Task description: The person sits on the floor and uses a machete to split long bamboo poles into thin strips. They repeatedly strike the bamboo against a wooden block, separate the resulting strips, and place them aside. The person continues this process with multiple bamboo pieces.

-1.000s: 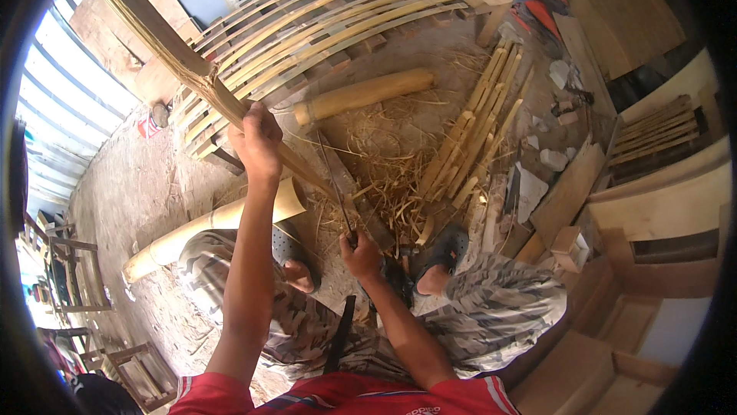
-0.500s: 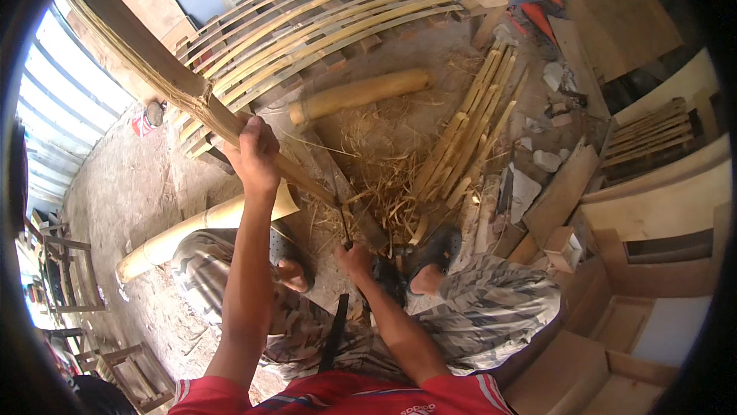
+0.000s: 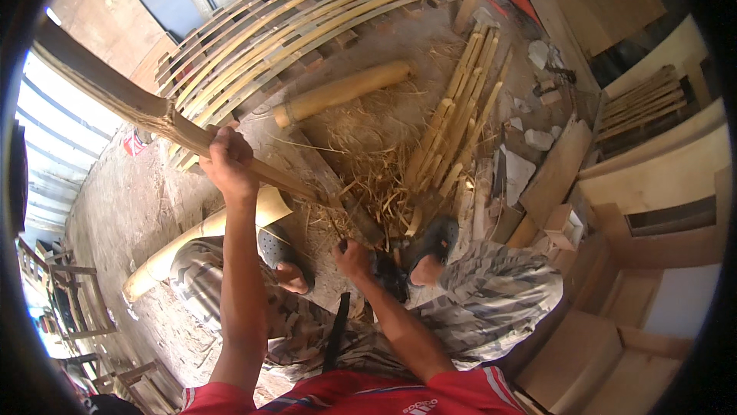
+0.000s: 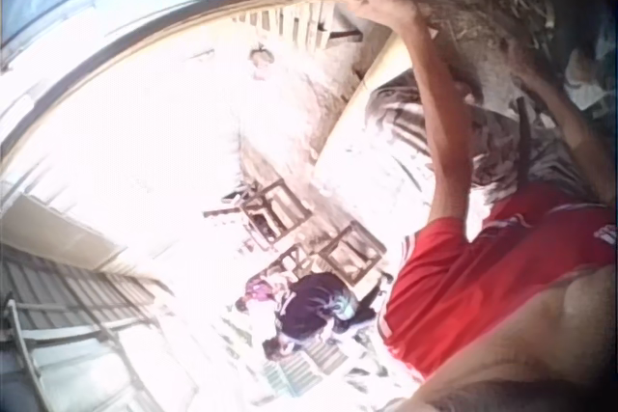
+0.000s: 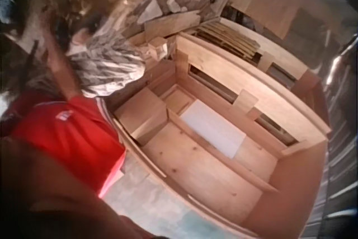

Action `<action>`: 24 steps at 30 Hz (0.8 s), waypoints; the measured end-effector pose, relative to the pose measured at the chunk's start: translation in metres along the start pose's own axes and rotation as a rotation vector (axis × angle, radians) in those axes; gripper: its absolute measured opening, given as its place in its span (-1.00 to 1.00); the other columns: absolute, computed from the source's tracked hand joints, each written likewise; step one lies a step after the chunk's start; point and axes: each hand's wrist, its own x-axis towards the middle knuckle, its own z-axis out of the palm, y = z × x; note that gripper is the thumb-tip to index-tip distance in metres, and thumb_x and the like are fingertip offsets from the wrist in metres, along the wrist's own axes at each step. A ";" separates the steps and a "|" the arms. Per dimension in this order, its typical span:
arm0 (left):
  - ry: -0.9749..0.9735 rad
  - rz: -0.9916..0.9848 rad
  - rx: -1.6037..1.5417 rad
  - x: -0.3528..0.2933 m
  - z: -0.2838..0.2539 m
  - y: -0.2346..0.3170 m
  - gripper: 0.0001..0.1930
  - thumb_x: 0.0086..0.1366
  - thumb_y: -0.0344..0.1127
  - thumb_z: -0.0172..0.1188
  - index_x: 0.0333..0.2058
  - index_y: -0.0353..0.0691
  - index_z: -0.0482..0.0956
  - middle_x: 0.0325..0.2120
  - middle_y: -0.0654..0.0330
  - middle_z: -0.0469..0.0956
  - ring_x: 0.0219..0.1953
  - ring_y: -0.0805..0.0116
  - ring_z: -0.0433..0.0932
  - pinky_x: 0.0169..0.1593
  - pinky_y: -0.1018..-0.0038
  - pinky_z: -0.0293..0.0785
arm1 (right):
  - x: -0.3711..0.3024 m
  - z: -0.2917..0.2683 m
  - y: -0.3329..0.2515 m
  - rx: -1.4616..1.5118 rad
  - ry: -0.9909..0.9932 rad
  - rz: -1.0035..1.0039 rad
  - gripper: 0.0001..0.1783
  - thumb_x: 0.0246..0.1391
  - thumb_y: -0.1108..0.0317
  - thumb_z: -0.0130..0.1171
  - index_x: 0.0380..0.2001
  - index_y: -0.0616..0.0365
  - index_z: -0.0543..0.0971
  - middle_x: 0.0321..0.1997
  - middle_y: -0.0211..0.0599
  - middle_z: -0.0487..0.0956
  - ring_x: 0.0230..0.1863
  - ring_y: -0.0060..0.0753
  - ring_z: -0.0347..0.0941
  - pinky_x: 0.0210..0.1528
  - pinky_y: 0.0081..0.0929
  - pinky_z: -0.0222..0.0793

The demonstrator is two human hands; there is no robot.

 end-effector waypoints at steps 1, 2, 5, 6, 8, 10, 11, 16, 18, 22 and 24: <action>0.004 0.007 0.003 0.002 0.000 -0.002 -0.85 0.24 -0.33 0.07 -0.46 -0.20 0.31 -0.73 0.38 0.19 -0.72 0.63 0.12 -0.65 0.63 0.01 | -0.003 0.004 0.004 0.018 0.097 -0.154 -0.59 0.21 -0.01 0.06 -0.43 0.15 0.49 -0.66 -0.27 0.36 -0.63 -0.24 0.31 -0.55 -0.09 0.19; 0.028 -0.032 -0.020 0.003 -0.001 -0.004 -0.85 0.24 -0.32 0.08 -0.43 -0.22 0.33 -0.72 0.39 0.19 -0.72 0.65 0.11 -0.66 0.65 -0.01 | -0.006 0.008 0.007 0.034 0.193 -0.309 -0.58 0.21 -0.01 0.07 -0.43 0.17 0.49 -0.66 -0.26 0.36 -0.63 -0.23 0.31 -0.54 -0.08 0.20; -0.003 -0.032 -0.022 0.001 0.003 -0.003 -0.86 0.24 -0.32 0.06 -0.42 -0.23 0.34 -0.71 0.40 0.18 -0.72 0.66 0.09 -0.66 0.66 -0.03 | 0.006 0.021 0.016 0.093 0.191 -0.244 -0.58 0.11 0.06 0.14 -0.37 0.29 0.55 -0.57 -0.05 0.52 -0.57 -0.01 0.45 -0.45 -0.06 0.38; -0.011 -0.034 -0.036 -0.001 0.003 -0.003 -0.86 0.24 -0.32 0.06 -0.42 -0.24 0.34 -0.71 0.40 0.17 -0.72 0.66 0.08 -0.66 0.66 -0.03 | 0.009 0.019 0.023 0.048 0.116 -0.118 -0.59 0.11 0.06 0.14 -0.37 0.28 0.56 -0.57 -0.06 0.52 -0.56 -0.02 0.45 -0.44 -0.05 0.38; -0.007 -0.017 -0.044 0.002 -0.002 -0.003 -0.86 0.24 -0.32 0.04 -0.42 -0.23 0.34 -0.72 0.40 0.16 -0.72 0.66 0.06 -0.66 0.66 -0.04 | 0.015 0.012 0.020 -0.028 -0.051 0.116 -0.59 0.10 0.05 0.15 -0.36 0.26 0.56 -0.58 -0.07 0.51 -0.54 -0.03 0.45 -0.41 -0.03 0.37; 0.015 -0.005 -0.049 0.003 -0.006 -0.005 -0.87 0.24 -0.32 0.03 -0.43 -0.22 0.33 -0.72 0.40 0.15 -0.72 0.66 0.03 -0.66 0.65 -0.06 | 0.012 0.011 0.024 0.007 0.032 0.051 -0.62 0.15 0.03 0.13 -0.44 0.17 0.52 -0.62 -0.25 0.42 -0.60 -0.18 0.36 -0.49 -0.08 0.27; 0.020 -0.006 -0.037 0.003 -0.006 -0.005 -0.85 0.24 -0.31 0.02 -0.47 -0.19 0.29 -0.73 0.40 0.13 -0.72 0.65 0.03 -0.66 0.64 -0.05 | 0.009 0.012 0.029 0.022 0.073 0.023 -0.62 0.18 0.02 0.12 -0.49 0.12 0.50 -0.64 -0.34 0.37 -0.63 -0.25 0.31 -0.53 -0.10 0.22; 0.012 -0.012 -0.008 0.002 0.000 -0.006 -0.80 0.26 -0.26 -0.02 -0.51 -0.10 0.21 -0.73 0.39 0.12 -0.73 0.61 0.07 -0.65 0.61 0.04 | 0.014 0.012 0.048 0.208 -0.008 0.052 -0.59 0.16 0.05 0.14 -0.64 0.04 0.39 -0.70 -0.27 0.32 -0.68 -0.28 0.27 -0.53 -0.13 0.24; -0.009 -0.015 0.010 0.001 -0.004 -0.008 -0.79 0.27 -0.24 -0.03 -0.51 -0.07 0.18 -0.73 0.39 0.12 -0.73 0.59 0.09 -0.65 0.59 0.07 | 0.017 0.005 0.048 0.459 -0.179 0.183 -0.57 0.16 0.06 0.14 -0.69 0.02 0.36 -0.73 -0.27 0.31 -0.70 -0.29 0.27 -0.52 -0.13 0.26; 0.025 -0.007 0.037 0.009 -0.016 -0.005 -0.80 0.27 -0.25 -0.03 -0.50 -0.08 0.19 -0.73 0.38 0.13 -0.73 0.59 0.09 -0.65 0.59 0.06 | 0.010 -0.004 0.029 0.537 -0.254 0.225 -0.58 0.16 0.06 0.13 -0.67 0.05 0.39 -0.72 -0.27 0.33 -0.69 -0.29 0.30 -0.52 -0.15 0.29; 0.038 -0.006 0.033 0.010 -0.015 -0.004 -0.80 0.26 -0.25 -0.02 -0.50 -0.09 0.19 -0.73 0.38 0.13 -0.73 0.58 0.08 -0.65 0.59 0.06 | 0.008 -0.001 0.020 0.313 -0.068 0.059 -0.61 0.16 0.07 0.13 -0.62 0.09 0.42 -0.71 -0.26 0.35 -0.68 -0.27 0.31 -0.53 -0.16 0.29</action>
